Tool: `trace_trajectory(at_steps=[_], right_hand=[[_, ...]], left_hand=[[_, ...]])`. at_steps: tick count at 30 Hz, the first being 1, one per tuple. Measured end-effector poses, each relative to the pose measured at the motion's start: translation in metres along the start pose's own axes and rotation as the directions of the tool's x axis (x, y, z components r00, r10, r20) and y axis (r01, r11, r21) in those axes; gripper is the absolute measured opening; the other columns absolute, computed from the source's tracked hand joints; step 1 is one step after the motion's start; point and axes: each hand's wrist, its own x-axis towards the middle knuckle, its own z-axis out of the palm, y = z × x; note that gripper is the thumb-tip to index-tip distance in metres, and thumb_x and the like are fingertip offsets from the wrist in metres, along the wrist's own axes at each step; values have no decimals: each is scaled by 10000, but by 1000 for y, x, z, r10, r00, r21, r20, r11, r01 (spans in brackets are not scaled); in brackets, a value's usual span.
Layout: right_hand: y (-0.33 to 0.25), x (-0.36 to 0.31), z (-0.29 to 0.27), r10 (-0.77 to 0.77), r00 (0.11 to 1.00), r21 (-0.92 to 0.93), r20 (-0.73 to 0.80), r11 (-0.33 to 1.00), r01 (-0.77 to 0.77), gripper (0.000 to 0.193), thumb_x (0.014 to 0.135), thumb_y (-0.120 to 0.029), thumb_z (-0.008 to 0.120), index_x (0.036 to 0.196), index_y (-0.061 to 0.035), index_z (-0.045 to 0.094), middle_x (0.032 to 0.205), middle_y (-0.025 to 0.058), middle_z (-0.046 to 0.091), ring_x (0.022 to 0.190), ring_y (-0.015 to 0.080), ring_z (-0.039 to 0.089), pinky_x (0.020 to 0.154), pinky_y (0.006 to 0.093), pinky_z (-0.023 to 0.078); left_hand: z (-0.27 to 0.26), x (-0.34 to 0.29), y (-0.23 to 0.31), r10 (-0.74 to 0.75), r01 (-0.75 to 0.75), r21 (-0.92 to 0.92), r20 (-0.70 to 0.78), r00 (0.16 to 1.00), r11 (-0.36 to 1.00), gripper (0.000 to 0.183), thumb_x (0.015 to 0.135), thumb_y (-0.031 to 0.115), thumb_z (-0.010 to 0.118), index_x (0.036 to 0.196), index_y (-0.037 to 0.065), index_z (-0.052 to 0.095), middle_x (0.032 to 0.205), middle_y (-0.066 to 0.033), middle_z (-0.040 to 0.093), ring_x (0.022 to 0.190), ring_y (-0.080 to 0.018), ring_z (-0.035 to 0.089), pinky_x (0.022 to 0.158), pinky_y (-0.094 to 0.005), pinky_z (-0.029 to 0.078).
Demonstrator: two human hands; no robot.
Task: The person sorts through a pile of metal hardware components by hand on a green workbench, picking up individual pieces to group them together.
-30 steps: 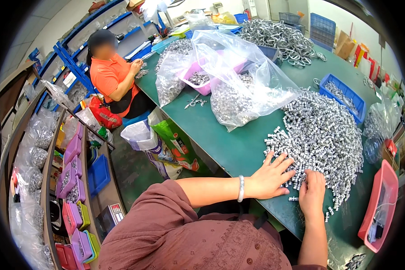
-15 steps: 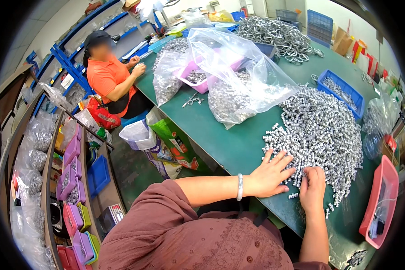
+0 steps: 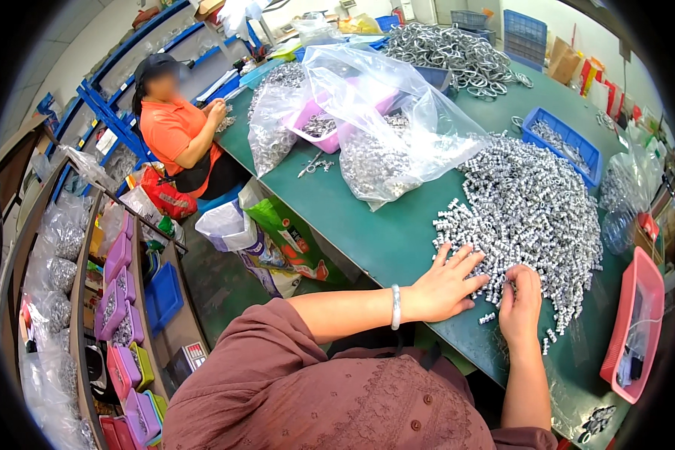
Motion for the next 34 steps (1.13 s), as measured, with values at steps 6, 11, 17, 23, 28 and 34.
trace_trajectory(at_steps=[6,11,17,23,28,34], right_hand=[[2,-5,0,37,999,76,-21,997,-36,180,685,104,530,830,6,487,820,140,517,739,281,526,660,331,434],[6,-4,0,-4,999,130,42,991,-2,212,695,35,600,889,-7,523,751,107,522,681,233,544,601,298,453],[5,1,13,93,994,503,64,857,-113,244,724,-6,628,943,-29,525,767,54,541,638,125,514,590,253,439],[1,-8,-1,80,994,454,72,885,-104,266,712,15,625,958,-24,531,776,44,543,642,120,526,582,248,442],[-1,-7,0,0,1000,362,19,932,-7,299,707,14,632,983,-27,526,778,55,548,645,130,533,585,254,448],[3,-9,0,128,982,525,140,831,-183,299,744,-16,626,1022,-24,515,840,51,573,724,191,570,642,284,475]], left_hand=[[-5,2,5,27,-28,-53,-26,999,998,450,721,233,637,1117,71,501,1262,-199,352,1226,-376,270,977,-580,172],[-7,12,-1,11,-59,-232,-203,979,971,348,699,189,655,988,18,564,1077,-166,508,1011,-335,488,860,-438,380],[-10,5,-1,-161,69,-350,-240,957,934,248,729,98,633,954,1,597,963,-153,564,894,-277,556,773,-332,444],[-2,14,12,-268,127,-703,-93,959,700,215,799,68,589,997,-13,567,910,-51,556,780,-91,527,669,-219,438],[6,14,10,-383,200,-887,29,923,417,127,816,71,577,908,-15,591,806,-21,543,694,-66,512,583,-199,418],[8,15,10,-374,111,-928,-32,927,356,121,845,68,536,913,-11,598,835,-21,549,718,-77,507,640,-202,416]])
